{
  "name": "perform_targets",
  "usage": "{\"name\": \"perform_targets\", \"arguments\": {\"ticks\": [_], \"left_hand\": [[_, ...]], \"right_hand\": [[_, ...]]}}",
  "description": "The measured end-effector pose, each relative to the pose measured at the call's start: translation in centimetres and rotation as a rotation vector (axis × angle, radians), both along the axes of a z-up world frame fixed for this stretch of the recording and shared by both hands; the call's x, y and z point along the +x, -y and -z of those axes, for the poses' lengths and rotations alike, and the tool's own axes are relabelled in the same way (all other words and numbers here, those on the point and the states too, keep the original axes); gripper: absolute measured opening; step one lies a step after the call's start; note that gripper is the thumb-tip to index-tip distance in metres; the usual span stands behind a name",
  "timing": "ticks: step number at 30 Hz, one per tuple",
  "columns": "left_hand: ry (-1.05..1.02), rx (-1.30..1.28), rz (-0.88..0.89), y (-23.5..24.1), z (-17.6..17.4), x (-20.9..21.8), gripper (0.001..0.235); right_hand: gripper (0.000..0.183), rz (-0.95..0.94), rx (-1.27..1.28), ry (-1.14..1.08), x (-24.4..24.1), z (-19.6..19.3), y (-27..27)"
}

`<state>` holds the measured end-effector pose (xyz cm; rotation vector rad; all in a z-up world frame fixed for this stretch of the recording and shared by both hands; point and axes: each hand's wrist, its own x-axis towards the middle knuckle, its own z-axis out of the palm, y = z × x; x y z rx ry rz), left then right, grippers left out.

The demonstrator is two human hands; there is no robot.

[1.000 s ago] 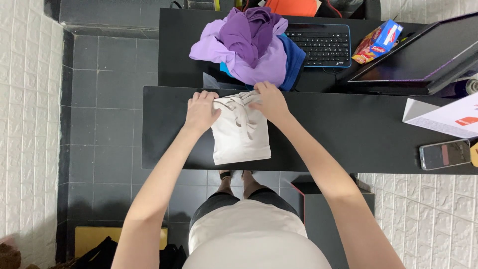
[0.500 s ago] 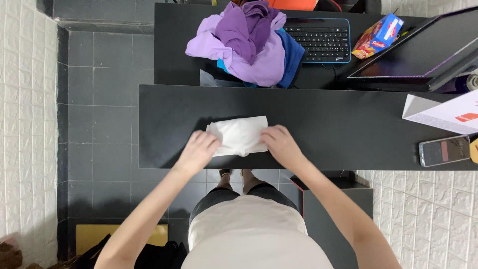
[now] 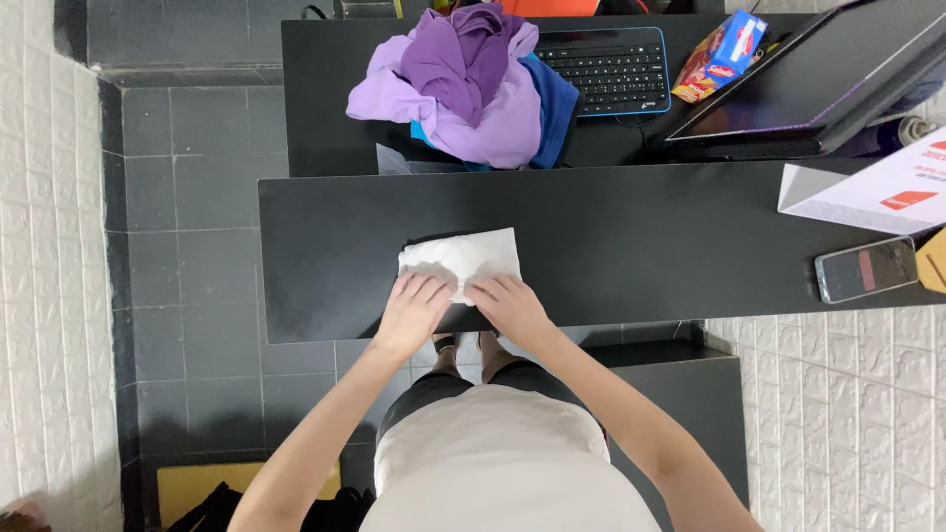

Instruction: Folding a white tote bag and several t-shirts on a checkout counter.

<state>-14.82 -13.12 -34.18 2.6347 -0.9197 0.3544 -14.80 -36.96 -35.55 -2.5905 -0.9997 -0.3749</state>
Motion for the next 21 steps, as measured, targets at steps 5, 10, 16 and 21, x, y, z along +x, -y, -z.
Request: {"name": "perform_targets", "arguments": {"ticks": [5,10,16,21], "left_hand": [[-0.006,0.023,-0.054,-0.2,0.0,-0.5,0.012],[-0.062,0.016,-0.134,-0.3,-0.9,-2.6,0.018],[-0.074,-0.089,-0.179,0.0,-2.6,-3.9,0.025],[-0.283,-0.322,-0.247,0.8,-3.6,-4.5,0.028]], "right_hand": [[0.031,0.097,0.063,-0.090,-1.3,0.6,-0.1],[0.042,0.142,0.144,-0.194,-0.1,-4.6,-0.3],[0.055,0.021,-0.025,-0.146,2.8,-4.7,-2.6],[0.057,0.343,-0.178,-0.148,1.4,-1.0,-0.2]]}}
